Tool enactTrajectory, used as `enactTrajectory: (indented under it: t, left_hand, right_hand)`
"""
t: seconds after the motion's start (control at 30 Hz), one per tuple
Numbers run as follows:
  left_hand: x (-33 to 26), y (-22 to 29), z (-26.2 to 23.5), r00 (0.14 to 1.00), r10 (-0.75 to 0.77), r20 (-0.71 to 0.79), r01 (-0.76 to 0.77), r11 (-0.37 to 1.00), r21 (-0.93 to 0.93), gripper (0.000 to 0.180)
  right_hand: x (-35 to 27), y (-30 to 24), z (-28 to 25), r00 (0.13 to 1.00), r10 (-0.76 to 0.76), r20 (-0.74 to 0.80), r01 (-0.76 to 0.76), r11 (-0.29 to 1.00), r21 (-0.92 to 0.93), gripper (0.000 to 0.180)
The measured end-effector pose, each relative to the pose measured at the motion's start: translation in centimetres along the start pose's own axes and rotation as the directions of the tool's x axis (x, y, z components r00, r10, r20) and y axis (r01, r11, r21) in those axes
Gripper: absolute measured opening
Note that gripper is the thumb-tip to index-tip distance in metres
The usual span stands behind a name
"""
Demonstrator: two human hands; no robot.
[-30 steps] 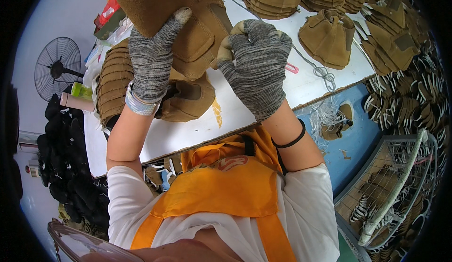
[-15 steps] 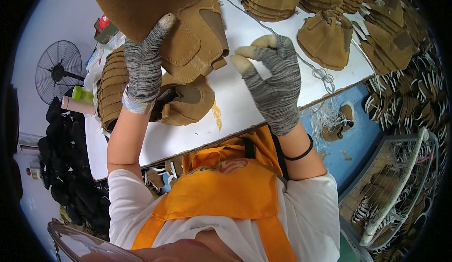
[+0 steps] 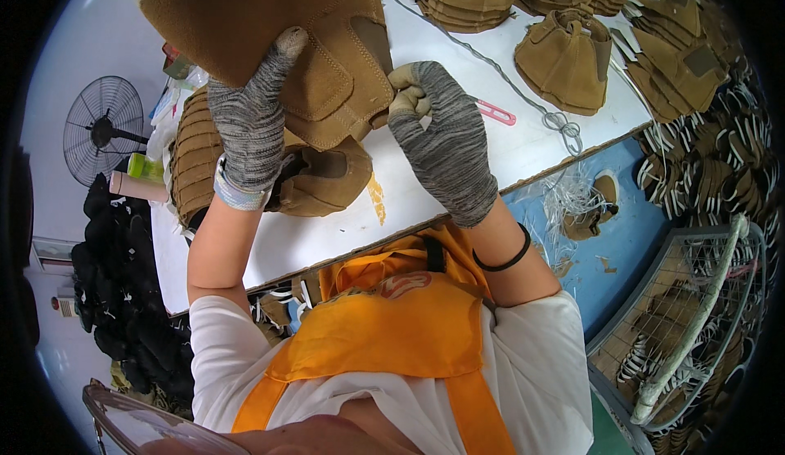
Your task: The person trims excess threads and material from shoe uppers using a pair of small snips, handling each component individually on a worktable.
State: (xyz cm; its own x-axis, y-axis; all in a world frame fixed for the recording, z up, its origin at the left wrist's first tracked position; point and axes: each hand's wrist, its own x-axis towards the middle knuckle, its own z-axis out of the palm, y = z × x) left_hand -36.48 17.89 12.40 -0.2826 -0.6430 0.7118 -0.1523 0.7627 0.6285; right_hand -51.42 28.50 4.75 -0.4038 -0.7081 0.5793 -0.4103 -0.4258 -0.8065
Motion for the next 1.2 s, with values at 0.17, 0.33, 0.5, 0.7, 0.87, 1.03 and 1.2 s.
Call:
enactTrajectory:
  t: [0.17, 0.33, 0.5, 0.7, 0.87, 1.03, 1.2]
  left_hand:
    - [0.2, 0.2, 0.0, 0.987, -0.154, 0.039, 0.156, 0.985, -0.067, 0.047]
    - [0.2, 0.2, 0.6, 0.992, -0.128, 0.021, 0.129, 0.988, -0.081, 0.045]
    - [1.1, 1.0, 0.0, 0.986, -0.158, 0.057, 0.164, 0.977, -0.136, 0.043]
    - [1.2, -0.3, 0.3, 0.981, -0.189, 0.035, 0.192, 0.963, -0.189, 0.038]
    - [1.6, -2.0, 0.2, 0.927, -0.346, 0.145, 0.375, 0.855, -0.358, 0.036]
    - [1.8, -2.0, 0.6, 0.836, -0.486, 0.256, 0.545, 0.675, -0.497, 0.035]
    - [1.7, -1.8, 0.7, 0.776, -0.545, 0.318, 0.625, 0.736, -0.262, 0.035]
  right_hand:
    - [0.1, -0.6, -0.1, 0.989, 0.148, -0.003, -0.144, 0.970, 0.194, 0.017]
    - [0.4, -1.0, 0.6, 0.998, 0.035, -0.058, -0.038, 0.998, -0.056, 0.016]
    - [0.2, -0.5, -0.1, 0.994, 0.106, -0.010, -0.103, 0.983, 0.152, 0.026]
    - [0.2, -0.8, -0.6, 0.993, 0.115, 0.010, -0.115, 0.967, 0.226, 0.027]
    - [0.0, -1.1, -0.2, 0.995, -0.050, -0.089, 0.051, 0.999, 0.012, 0.034]
    - [0.9, -2.1, 0.6, 0.896, -0.443, -0.028, 0.420, 0.866, -0.272, 0.035]
    - [2.3, -1.1, -0.9, 0.844, -0.508, 0.169, 0.515, 0.683, -0.517, 0.015]
